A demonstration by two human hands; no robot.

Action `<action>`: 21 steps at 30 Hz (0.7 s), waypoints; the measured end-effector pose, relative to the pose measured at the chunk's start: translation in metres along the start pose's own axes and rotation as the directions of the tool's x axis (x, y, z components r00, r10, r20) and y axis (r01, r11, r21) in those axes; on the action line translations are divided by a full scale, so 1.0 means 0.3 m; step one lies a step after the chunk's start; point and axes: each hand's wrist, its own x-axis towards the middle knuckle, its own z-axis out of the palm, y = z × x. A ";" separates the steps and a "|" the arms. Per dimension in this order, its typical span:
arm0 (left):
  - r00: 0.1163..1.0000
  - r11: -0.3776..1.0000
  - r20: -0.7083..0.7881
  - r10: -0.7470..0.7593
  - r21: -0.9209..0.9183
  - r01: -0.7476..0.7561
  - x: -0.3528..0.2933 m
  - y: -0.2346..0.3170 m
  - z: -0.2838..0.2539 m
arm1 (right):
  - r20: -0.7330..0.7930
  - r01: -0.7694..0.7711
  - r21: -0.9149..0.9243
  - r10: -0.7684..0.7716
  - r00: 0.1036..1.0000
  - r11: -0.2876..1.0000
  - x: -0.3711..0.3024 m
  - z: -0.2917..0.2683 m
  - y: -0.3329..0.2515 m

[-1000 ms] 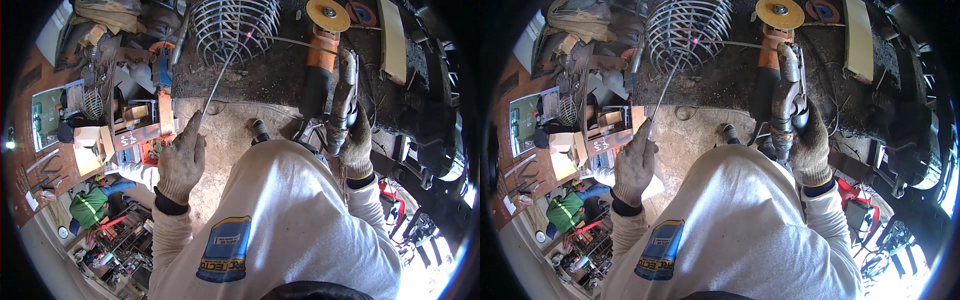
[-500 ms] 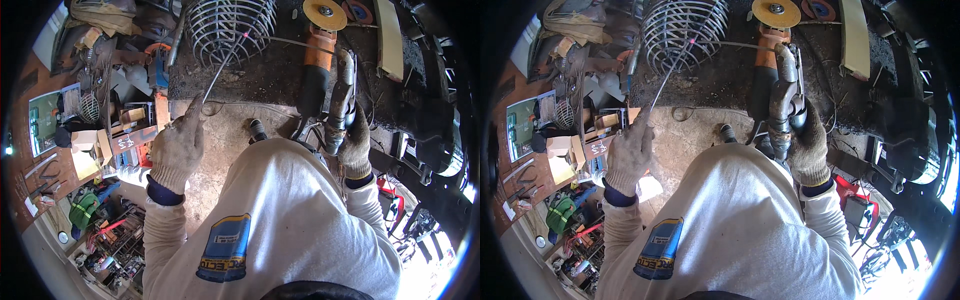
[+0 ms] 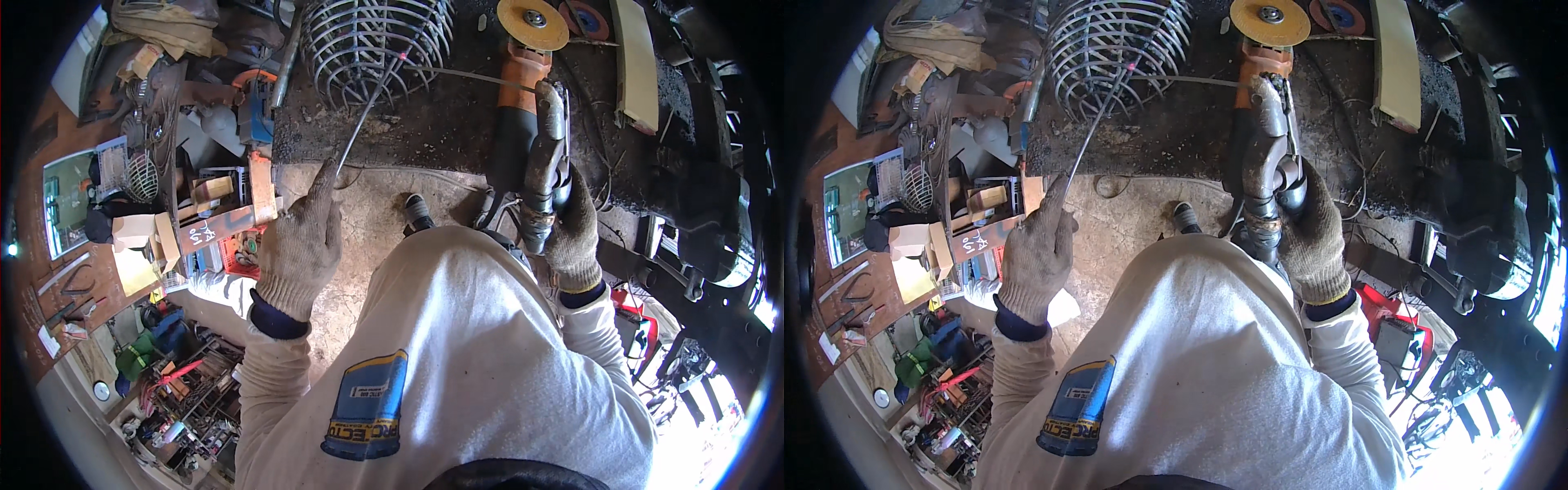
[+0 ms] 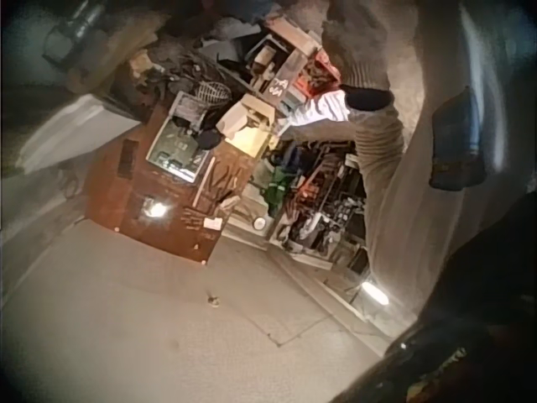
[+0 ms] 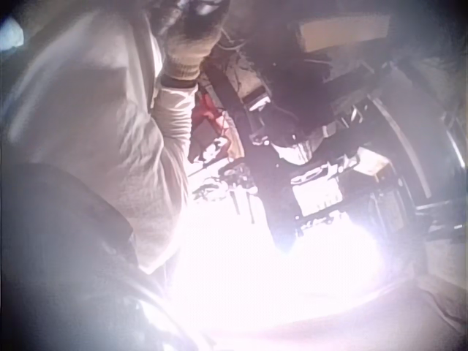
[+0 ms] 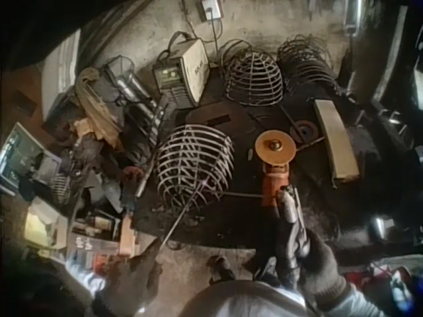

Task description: The person welds a curved metal wire to a wire cage frame using a welding torch and a rod. The person then hammers a different metal part on the frame before welding the rod to another section of the frame.

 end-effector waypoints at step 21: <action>0.996 0.979 0.080 0.046 0.196 -0.060 0.051 -0.021 0.062 | 0.011 0.001 -0.016 0.000 1.000 1.000 0.014 0.011 0.015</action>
